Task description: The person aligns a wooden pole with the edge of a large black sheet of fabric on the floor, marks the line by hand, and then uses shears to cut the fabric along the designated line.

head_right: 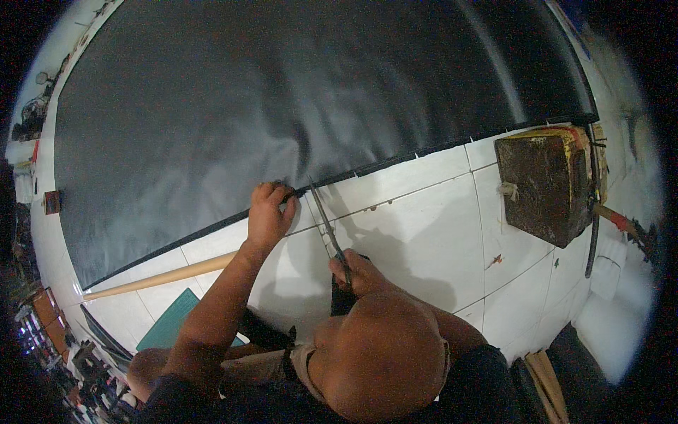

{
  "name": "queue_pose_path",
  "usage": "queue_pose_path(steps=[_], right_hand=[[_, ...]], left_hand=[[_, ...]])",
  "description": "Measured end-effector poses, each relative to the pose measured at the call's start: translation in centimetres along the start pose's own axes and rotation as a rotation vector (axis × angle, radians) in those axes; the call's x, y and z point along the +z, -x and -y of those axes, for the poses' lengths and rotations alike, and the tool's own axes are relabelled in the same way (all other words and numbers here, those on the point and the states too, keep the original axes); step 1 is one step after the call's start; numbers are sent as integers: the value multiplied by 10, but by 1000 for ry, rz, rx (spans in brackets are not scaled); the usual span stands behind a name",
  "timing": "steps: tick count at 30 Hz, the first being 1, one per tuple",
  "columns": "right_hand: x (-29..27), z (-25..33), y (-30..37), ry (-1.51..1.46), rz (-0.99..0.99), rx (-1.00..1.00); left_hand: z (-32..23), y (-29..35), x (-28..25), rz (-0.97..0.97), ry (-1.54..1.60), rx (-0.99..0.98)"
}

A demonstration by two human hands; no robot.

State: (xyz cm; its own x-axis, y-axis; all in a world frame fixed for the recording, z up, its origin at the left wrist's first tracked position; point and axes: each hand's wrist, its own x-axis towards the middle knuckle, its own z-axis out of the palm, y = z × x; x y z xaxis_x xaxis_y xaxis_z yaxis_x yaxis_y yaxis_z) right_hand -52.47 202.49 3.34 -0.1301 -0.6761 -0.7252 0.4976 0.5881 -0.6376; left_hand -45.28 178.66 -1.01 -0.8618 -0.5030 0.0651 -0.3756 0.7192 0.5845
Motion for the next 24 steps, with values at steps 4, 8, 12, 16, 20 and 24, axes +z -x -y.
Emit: queue_pose_path(steps=[4,8,12,16,20,24], right_hand=[[10,-20,-27,46,-100,-92],[20,-38,-42,46,-127,-130],[27,-39,-47,115,-180,-158],[27,-27,-49,203,-238,-122],[29,-16,-50,300,-271,-35],[28,-29,-51,330,-312,-195]], left_hand=[[-11,-2,-2,-26,59,-41],[-14,-4,3,-38,115,-76],[-11,-1,7,-51,82,-68],[-15,-2,8,-68,84,-53],[-10,-1,12,-87,60,-13],[-8,1,12,-106,62,4]])
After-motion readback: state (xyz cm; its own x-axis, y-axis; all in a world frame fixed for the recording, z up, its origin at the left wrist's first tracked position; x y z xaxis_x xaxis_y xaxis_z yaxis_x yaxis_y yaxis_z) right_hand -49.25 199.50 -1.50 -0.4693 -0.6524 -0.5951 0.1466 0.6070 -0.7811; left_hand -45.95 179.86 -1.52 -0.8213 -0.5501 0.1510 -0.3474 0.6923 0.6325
